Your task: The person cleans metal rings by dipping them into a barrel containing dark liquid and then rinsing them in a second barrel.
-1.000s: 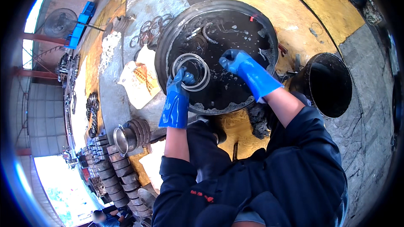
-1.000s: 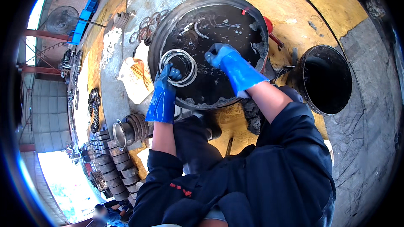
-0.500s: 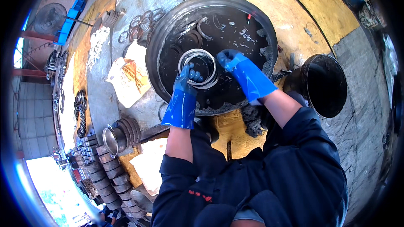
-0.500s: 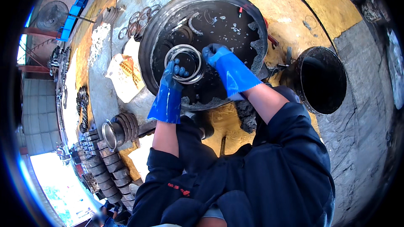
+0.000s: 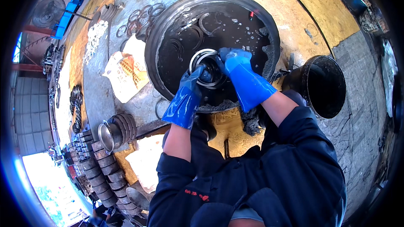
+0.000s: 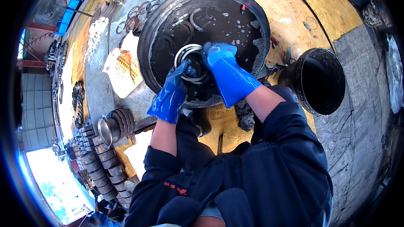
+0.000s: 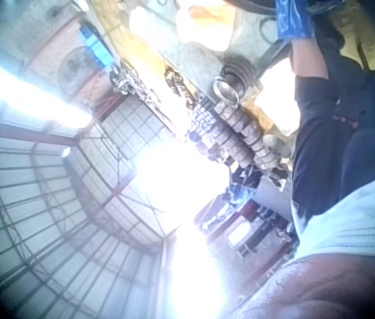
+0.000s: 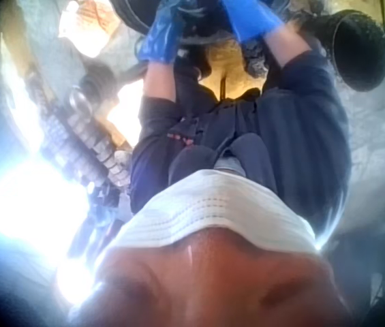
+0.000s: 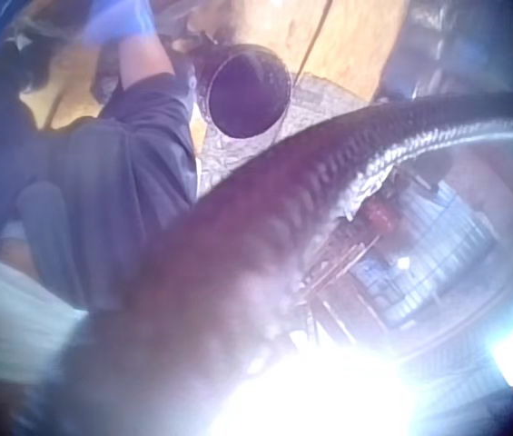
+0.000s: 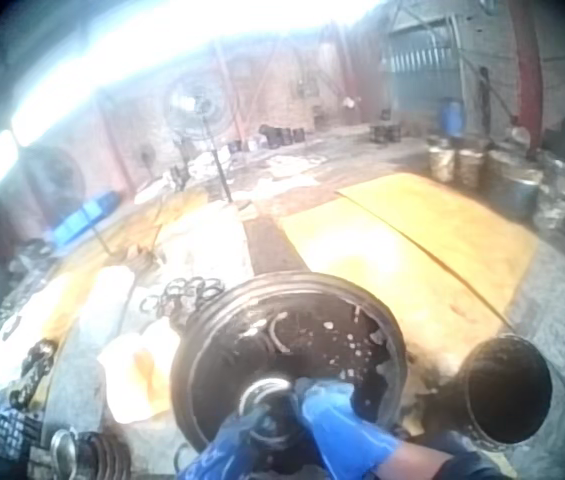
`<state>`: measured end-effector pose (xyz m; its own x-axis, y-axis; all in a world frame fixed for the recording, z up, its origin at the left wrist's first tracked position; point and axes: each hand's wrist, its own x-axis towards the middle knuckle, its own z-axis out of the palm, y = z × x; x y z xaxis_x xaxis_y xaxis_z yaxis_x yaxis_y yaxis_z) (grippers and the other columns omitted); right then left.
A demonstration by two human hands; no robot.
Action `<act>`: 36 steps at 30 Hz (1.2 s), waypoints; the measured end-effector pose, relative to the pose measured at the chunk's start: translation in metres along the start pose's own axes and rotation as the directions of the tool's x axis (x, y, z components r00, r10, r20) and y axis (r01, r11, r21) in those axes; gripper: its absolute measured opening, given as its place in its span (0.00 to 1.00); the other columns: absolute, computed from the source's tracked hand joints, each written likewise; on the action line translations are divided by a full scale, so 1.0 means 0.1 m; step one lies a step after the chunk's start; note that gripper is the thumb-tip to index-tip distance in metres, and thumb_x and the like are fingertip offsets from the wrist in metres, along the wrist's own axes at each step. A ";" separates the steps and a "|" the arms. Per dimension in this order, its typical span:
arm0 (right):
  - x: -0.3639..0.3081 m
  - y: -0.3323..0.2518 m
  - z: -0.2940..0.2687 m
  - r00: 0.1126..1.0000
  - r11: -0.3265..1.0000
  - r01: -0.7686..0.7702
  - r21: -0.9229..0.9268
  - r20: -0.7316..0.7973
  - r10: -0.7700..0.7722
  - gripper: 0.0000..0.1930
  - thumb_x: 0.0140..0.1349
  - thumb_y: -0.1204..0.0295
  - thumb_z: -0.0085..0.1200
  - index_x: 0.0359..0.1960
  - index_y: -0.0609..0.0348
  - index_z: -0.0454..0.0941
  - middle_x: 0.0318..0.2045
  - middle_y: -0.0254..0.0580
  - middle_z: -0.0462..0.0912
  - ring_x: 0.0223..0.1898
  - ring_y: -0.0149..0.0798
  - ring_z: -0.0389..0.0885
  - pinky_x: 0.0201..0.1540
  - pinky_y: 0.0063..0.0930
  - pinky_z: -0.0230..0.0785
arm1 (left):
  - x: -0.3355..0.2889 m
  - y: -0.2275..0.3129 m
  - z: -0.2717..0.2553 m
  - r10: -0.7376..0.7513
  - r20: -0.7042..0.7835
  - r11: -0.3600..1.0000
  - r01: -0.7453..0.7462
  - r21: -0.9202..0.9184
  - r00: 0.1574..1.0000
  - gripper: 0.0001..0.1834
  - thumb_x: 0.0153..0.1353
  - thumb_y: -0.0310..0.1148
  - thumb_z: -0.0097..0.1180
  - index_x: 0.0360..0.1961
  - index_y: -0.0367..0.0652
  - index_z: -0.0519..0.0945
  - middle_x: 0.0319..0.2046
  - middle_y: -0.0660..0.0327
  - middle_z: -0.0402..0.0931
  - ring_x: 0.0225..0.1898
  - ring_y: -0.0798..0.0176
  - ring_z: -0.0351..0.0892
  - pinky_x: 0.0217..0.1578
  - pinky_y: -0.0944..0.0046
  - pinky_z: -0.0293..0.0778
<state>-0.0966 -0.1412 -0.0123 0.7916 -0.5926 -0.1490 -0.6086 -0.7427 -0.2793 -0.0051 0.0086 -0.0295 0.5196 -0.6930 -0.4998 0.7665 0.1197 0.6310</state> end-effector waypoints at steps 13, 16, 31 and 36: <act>-0.09 0.05 -0.03 0.977 0.954 0.152 0.259 -0.184 -0.105 0.17 0.64 0.56 0.47 0.44 0.52 0.79 0.37 0.45 0.84 0.42 0.45 0.83 0.45 0.39 0.73 | -0.08 0.01 0.01 0.178 -0.139 0.967 -0.147 0.208 0.974 0.09 0.59 0.26 0.57 0.41 0.38 0.79 0.30 0.60 0.81 0.29 0.66 0.80 0.34 0.66 0.79; -0.08 0.18 -0.10 0.967 0.261 -0.062 0.963 0.123 -0.224 0.17 0.61 0.60 0.54 0.47 0.58 0.80 0.38 0.44 0.85 0.42 0.40 0.83 0.46 0.33 0.74 | -0.09 0.03 0.02 0.199 -0.159 0.971 -0.173 0.165 0.967 0.10 0.59 0.26 0.57 0.42 0.37 0.79 0.32 0.59 0.81 0.31 0.64 0.81 0.36 0.64 0.80; -0.10 0.26 -0.18 0.979 -0.012 -0.172 0.985 0.169 -0.113 0.15 0.59 0.72 0.60 0.45 0.67 0.79 0.38 0.45 0.84 0.39 0.34 0.83 0.45 0.25 0.76 | -0.02 0.06 -0.04 0.170 -0.033 0.977 -0.164 0.139 0.985 0.13 0.58 0.25 0.58 0.46 0.37 0.77 0.35 0.57 0.81 0.35 0.62 0.81 0.42 0.62 0.79; 0.14 0.28 0.02 0.988 -0.308 -0.107 0.945 0.136 0.076 0.13 0.58 0.73 0.60 0.43 0.67 0.78 0.39 0.49 0.83 0.38 0.39 0.83 0.43 0.30 0.77 | -0.06 0.05 0.07 0.208 -0.114 0.977 -0.201 0.067 0.972 0.12 0.59 0.24 0.58 0.45 0.38 0.78 0.34 0.57 0.81 0.34 0.61 0.82 0.41 0.59 0.79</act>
<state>-0.1019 -0.1696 -0.0242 0.7431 -0.5993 -0.2977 0.1550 0.5869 -0.7947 -0.0066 0.0079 -0.0189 0.7071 -0.5675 -0.4218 0.6190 0.2084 0.7572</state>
